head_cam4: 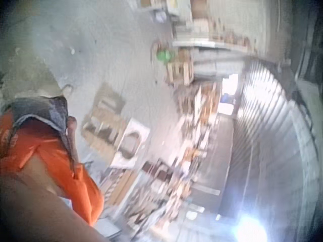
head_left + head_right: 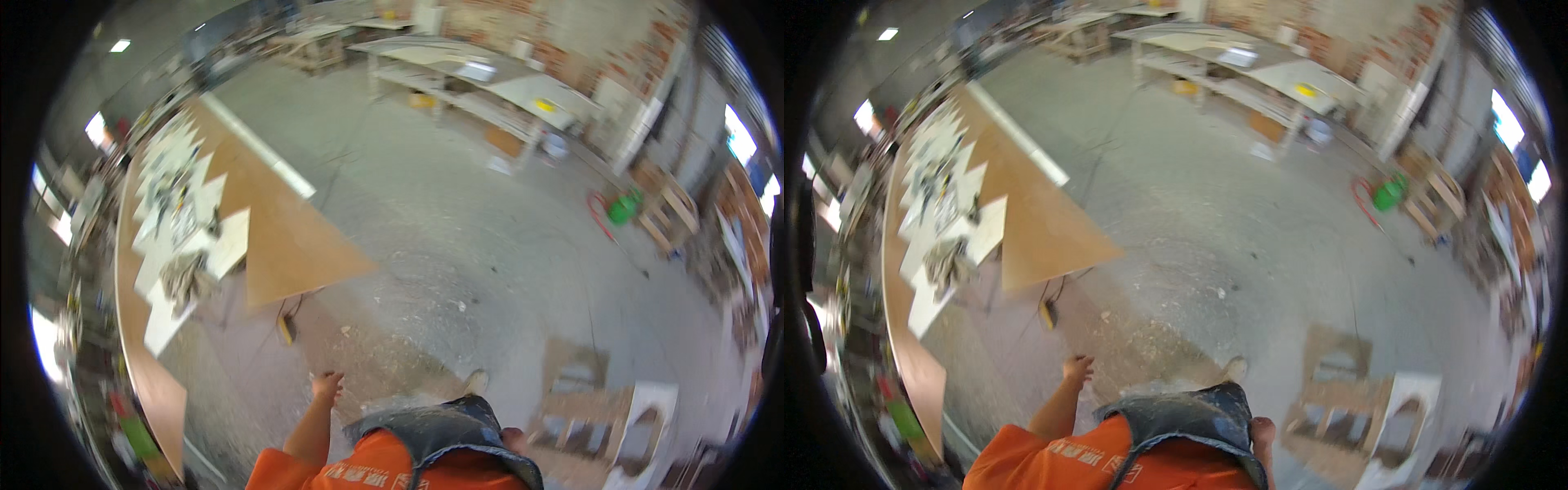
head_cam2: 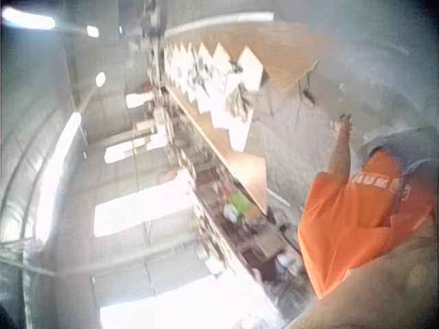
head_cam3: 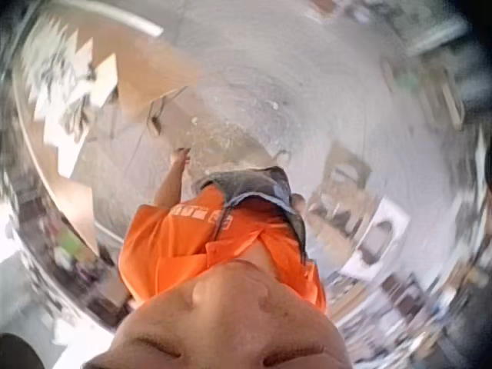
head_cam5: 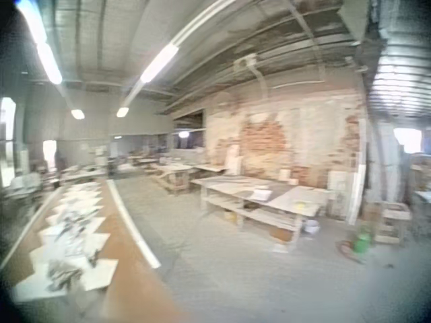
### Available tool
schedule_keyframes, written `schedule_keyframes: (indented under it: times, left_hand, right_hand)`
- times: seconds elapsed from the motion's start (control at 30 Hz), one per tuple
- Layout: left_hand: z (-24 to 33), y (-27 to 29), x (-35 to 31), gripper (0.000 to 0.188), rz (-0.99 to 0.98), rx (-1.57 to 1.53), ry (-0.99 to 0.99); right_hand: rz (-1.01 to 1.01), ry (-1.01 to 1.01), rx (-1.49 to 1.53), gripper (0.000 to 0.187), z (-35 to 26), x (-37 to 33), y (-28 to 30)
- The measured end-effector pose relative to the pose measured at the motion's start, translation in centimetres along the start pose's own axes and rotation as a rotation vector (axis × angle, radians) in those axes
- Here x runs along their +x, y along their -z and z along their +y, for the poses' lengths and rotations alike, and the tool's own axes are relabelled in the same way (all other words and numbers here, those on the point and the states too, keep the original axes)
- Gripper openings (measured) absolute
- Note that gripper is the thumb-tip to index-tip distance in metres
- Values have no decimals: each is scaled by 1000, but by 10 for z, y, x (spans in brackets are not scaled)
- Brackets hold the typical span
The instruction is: The person uses an angle grinder to smooth the edges of thin wooden strips, then places them onto a large white board with a zigzag pattern. The person arranges the strips along the edges of the board, adjusting their positions by hand.
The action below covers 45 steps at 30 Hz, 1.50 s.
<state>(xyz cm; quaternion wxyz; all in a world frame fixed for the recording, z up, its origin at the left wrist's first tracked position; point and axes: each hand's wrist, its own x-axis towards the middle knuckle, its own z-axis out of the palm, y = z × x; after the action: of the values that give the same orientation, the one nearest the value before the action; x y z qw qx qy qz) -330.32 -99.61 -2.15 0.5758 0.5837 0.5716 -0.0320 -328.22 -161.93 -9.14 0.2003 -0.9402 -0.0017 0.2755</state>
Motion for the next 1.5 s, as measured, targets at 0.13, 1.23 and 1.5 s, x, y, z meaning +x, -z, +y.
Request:
schedule_keyframes:
  times: [0.13,1.23,1.5]
  left_hand:
    - [-38,-57,-30,41,197,-229,142]
    - [987,-276,129,72,-1195,-783,-1118]
    - [1194,-271,293,88,-1496,-848,-1455]
  right_hand:
    - [-39,-408,1002,16,-3,140,166]
    - [-323,80,201,19,-575,1016,407]
    - [-322,233,339,19,-845,1179,470]
